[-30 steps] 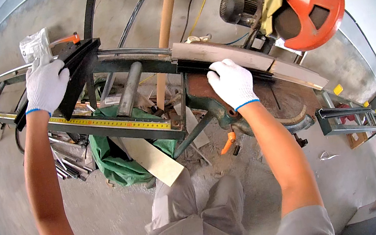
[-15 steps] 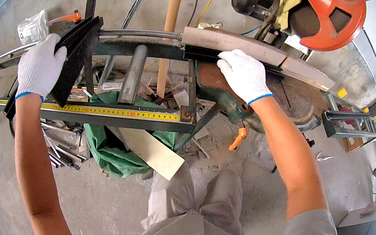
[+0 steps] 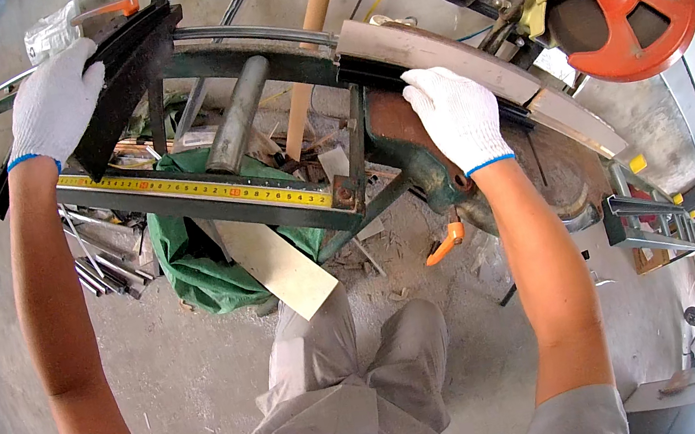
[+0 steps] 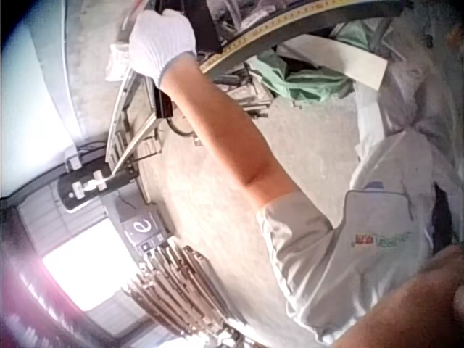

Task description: The person measures and cuts long black metal strips using a circular saw, then organizes the cut pieces on a workbench.

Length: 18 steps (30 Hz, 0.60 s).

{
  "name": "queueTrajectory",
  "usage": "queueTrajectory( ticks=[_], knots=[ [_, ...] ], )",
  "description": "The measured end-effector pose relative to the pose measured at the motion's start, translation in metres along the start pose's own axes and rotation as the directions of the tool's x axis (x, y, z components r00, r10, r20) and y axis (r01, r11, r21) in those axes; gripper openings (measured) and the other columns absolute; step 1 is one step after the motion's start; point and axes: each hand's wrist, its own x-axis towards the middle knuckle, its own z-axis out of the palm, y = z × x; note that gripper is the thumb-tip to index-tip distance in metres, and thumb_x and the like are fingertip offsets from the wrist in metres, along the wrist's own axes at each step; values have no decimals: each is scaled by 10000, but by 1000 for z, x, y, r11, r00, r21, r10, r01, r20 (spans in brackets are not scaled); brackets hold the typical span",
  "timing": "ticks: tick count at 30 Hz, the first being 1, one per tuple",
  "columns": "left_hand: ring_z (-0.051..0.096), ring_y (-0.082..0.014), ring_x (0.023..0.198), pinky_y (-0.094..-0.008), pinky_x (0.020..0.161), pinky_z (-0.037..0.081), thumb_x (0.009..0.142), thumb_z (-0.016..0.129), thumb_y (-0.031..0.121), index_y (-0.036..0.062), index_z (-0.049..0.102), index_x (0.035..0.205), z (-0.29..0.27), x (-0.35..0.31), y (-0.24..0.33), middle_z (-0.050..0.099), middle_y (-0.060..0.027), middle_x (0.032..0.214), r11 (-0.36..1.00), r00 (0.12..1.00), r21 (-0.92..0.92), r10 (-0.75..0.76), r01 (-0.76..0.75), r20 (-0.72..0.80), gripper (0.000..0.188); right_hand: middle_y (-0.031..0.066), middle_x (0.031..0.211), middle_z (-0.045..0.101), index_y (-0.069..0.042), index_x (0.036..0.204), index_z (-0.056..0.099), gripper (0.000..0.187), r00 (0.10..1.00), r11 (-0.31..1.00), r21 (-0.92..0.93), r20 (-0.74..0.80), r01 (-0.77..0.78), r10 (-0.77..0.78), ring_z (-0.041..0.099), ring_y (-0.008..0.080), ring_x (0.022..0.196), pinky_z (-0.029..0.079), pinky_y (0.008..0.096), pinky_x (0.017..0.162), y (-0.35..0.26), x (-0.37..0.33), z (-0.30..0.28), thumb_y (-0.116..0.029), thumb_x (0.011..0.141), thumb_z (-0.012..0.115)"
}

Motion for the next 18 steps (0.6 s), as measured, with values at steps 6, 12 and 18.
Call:
queueTrajectory(
  ticks=[6,12,18],
  knots=[
    [665,-423,975,-525,857,520,953,565,291,92,638,1183,-3,2,5,701,-220,1048,999,998,39,-20,18,53,312,111,1088,711,-140,1135,715,292,999,999,11,-25,31,-31,674,338,993,536,437,842,-1,-1,1,-322,966,562],
    [658,-418,1024,-508,913,515,950,568,290,67,649,1180,-1,-2,-3,696,-207,1106,999,998,-39,28,-30,-52,331,106,1029,717,-155,1068,730,247,998,998,-26,-30,54,-55,688,327,944,550,453,805,-1,5,9,-300,959,562],
    [568,-396,1208,-470,1017,459,934,603,241,44,584,1328,1,1,12,603,-186,1342,1000,999,-7,20,-20,-40,441,114,952,717,-141,988,726,214,999,1000,-10,-46,-12,12,703,313,904,558,460,763,7,-4,4,-289,948,576]
  ],
)
